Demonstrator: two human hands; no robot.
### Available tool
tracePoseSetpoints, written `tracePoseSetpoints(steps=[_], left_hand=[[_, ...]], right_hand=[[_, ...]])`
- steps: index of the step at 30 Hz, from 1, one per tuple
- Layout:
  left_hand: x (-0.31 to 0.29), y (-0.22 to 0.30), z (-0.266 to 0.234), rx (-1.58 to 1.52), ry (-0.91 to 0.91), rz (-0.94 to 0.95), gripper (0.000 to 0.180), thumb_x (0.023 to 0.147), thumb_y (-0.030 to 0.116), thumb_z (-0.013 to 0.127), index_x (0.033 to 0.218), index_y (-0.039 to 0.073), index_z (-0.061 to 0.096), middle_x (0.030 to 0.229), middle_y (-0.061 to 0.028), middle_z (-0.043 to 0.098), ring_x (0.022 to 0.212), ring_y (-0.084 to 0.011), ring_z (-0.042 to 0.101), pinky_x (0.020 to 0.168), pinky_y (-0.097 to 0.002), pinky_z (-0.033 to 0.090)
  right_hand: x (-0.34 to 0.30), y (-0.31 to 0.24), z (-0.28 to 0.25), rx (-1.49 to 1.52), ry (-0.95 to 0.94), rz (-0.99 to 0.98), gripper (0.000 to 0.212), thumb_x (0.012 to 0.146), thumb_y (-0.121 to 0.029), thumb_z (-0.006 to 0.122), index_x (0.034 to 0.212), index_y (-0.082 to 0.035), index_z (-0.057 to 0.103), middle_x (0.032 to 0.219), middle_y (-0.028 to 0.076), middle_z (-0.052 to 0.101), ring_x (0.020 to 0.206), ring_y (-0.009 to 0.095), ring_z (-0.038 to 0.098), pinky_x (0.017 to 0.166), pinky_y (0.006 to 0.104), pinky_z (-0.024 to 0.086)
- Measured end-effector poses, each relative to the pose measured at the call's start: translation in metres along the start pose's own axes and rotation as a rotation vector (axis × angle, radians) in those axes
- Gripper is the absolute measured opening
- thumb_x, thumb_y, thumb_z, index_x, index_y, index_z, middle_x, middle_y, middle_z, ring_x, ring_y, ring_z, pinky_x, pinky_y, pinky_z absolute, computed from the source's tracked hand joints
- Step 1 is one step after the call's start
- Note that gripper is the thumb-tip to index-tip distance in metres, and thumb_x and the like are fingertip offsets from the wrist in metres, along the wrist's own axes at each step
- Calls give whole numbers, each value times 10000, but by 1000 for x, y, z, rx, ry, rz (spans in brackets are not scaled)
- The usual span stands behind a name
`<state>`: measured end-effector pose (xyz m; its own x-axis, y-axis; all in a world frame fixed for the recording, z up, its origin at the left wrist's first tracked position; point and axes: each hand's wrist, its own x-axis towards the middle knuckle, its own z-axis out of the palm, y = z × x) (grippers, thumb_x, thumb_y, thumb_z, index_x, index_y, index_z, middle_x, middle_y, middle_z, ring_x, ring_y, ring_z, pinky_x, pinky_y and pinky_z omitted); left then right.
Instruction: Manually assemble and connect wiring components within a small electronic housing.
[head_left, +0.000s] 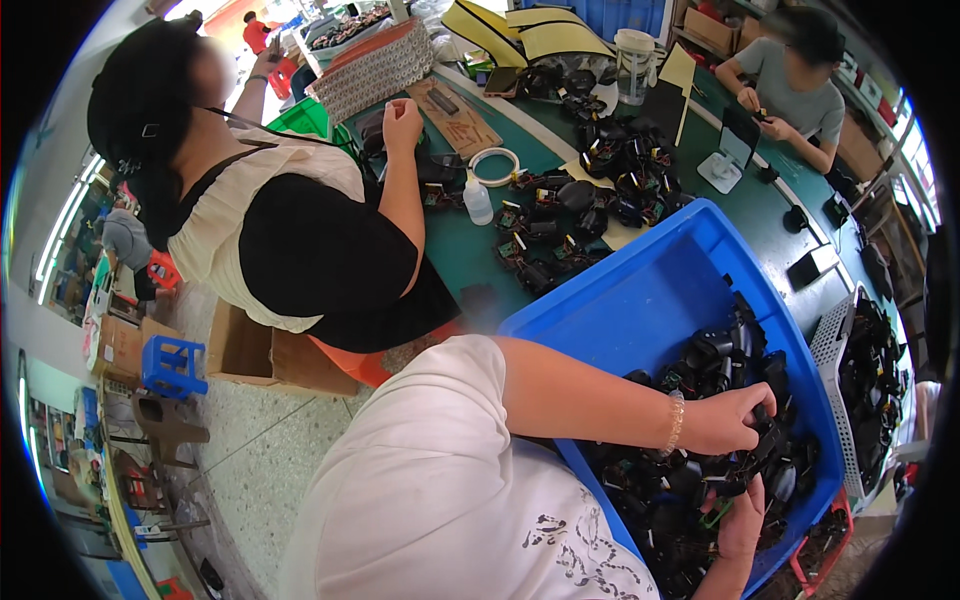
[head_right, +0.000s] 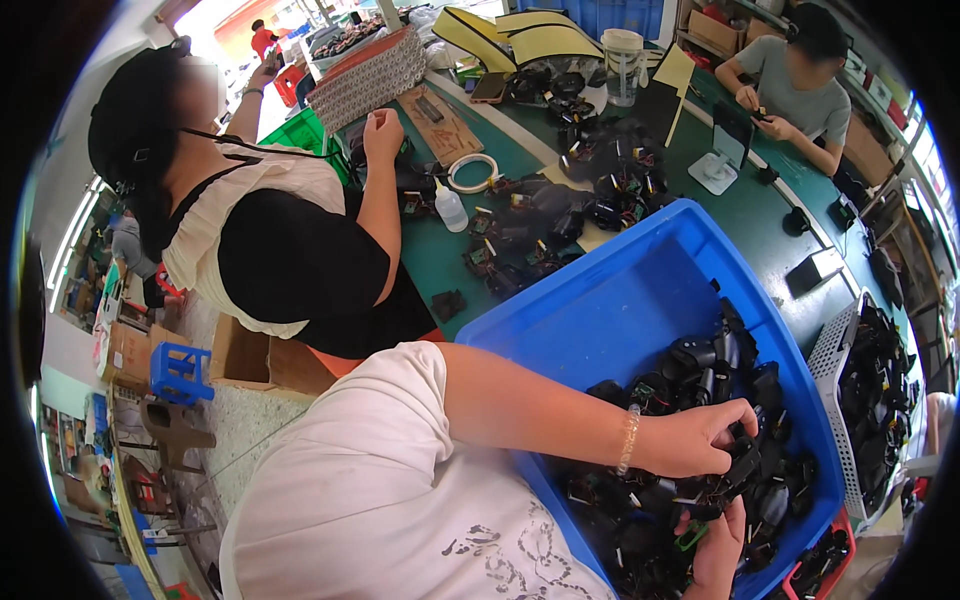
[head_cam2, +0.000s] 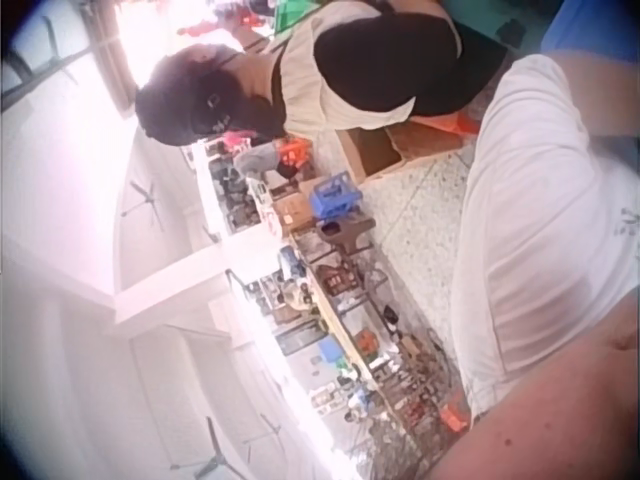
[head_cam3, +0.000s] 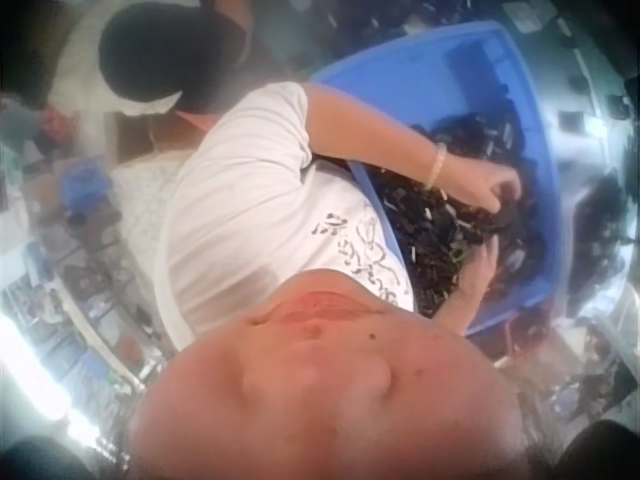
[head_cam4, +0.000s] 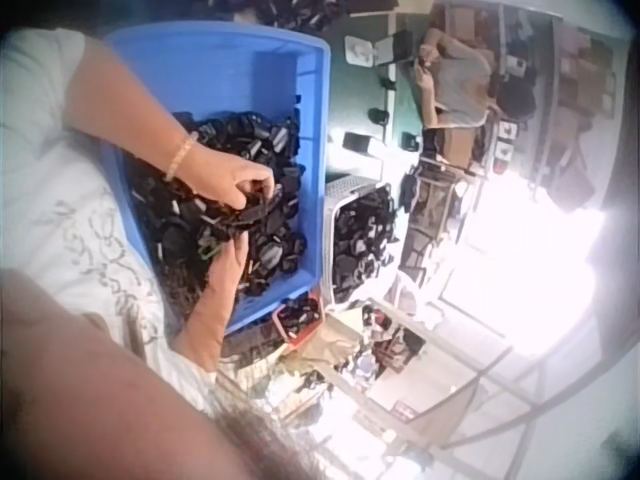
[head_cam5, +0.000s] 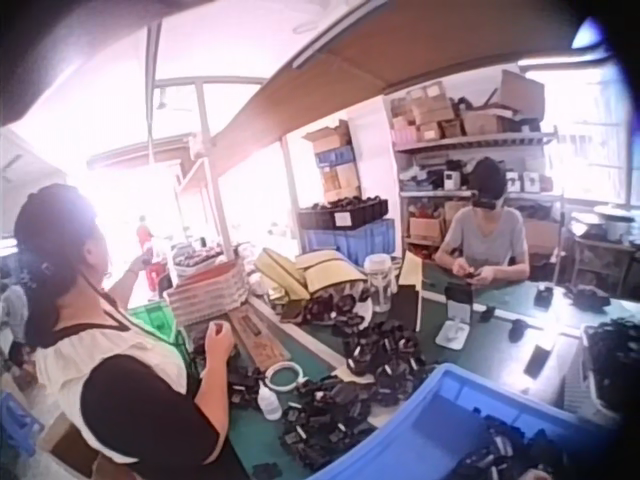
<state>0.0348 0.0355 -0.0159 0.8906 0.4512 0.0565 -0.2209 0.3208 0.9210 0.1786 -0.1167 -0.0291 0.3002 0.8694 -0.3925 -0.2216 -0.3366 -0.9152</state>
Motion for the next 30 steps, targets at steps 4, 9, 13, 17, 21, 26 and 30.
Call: tracePoseSetpoints(steps=[4,9,13,17,21,26,30], left_hand=[[-1,5,-1,35,-11,-31,402,731,-46,445,1111,17,330,805,-91,600,714,-106,542,600,-248,423],[0,1,0,30,-6,-7,402,731,-41,446,1112,17,334,795,-90,598,685,-98,523,566,-245,399],[-1,3,0,57,-18,-24,402,730,-35,449,1113,18,339,781,-84,592,644,-90,496,542,-247,382],[-1,-1,-2,86,-27,-49,406,727,-32,452,1113,22,340,774,-81,590,631,-86,488,536,-247,378],[1,-3,-3,66,-23,-47,403,730,-27,452,1113,28,338,774,-76,592,636,-86,488,539,-245,378],[-1,0,-2,53,-25,-53,396,735,-21,450,1111,29,337,778,-74,592,653,-86,492,551,-244,385],[-1,1,-2,95,-16,-43,399,734,-19,452,1113,26,337,775,-77,591,653,-89,493,556,-249,385]], right_hand=[[0,-3,6,17,108,-85,299,896,-88,430,1182,-5,462,928,74,580,619,148,560,524,267,465],[5,-5,-1,93,228,-164,278,912,-134,444,1168,-30,474,861,38,543,621,117,515,509,250,436],[3,-11,3,168,268,-193,234,922,-155,444,1128,-50,482,793,13,478,637,88,466,492,227,389],[4,-13,0,197,156,-213,193,927,-159,437,1083,-57,483,782,8,457,631,80,445,494,218,357],[4,-12,-2,217,152,-177,228,929,-164,435,1130,-66,481,817,1,484,649,78,458,511,220,357],[5,-5,-5,216,202,-136,296,929,-169,443,1213,-91,472,835,-13,510,662,72,465,526,231,369],[4,-4,-6,216,223,-122,255,932,-153,441,1170,-72,484,862,-2,494,687,88,470,529,236,366]])
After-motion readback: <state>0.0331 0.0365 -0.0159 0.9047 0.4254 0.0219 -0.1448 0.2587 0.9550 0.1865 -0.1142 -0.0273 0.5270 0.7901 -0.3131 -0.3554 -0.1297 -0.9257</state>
